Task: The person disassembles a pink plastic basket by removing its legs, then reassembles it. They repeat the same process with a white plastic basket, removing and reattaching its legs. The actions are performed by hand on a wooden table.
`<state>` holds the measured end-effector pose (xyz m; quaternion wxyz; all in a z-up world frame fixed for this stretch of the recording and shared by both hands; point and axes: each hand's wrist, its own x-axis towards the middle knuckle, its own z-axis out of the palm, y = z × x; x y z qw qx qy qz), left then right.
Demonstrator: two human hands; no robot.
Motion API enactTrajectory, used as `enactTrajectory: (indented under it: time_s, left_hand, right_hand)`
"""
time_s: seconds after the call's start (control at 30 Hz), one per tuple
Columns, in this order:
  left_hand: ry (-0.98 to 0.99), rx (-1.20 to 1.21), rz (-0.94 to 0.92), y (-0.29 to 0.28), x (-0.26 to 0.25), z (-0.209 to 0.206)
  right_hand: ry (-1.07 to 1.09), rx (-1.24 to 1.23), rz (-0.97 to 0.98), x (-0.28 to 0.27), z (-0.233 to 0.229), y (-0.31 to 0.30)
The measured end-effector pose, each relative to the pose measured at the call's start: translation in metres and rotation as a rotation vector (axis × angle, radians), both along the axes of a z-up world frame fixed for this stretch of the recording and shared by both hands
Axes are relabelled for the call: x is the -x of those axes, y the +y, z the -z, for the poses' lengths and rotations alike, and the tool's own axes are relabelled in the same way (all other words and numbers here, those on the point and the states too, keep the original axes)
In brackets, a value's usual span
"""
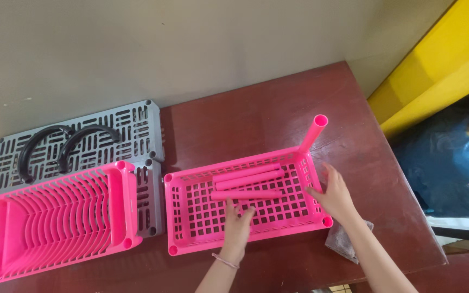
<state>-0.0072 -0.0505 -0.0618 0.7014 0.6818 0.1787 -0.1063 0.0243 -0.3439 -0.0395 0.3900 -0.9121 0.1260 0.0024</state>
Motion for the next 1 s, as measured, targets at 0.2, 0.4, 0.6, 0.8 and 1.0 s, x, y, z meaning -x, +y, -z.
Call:
enactTrajectory:
  time_s: [0.2,0.4,0.6,0.8,1.0]
  left_hand:
    - [-0.239,-0.995,1.198,-0.025,0.015,-0.074]
    - [-0.535,-1.117,1.022,-0.027,0.016,-0.043]
    - [-0.362,-0.953,1.148,-0.022,0.011,-0.019]
    - [-0.192,-0.900,1.246,-0.025,0.002,-0.027]
    - [-0.195,-0.906,1.225,-0.028,0.004,-0.024]
  right_hand:
    - [-0.213,-0.030,0.100,-0.074,-0.028,0.024]
    - [-0.059,-0.178,0.192,-0.096,-0.049,0.037]
    - [0.021,-0.077,0.121,-0.109,-0.045,0.021]
    - [0.096,-0.384,-0.115,-0.129,-0.034,-0.008]
    - [-0.058,-0.074,0.079,-0.109,-0.040,0.023]
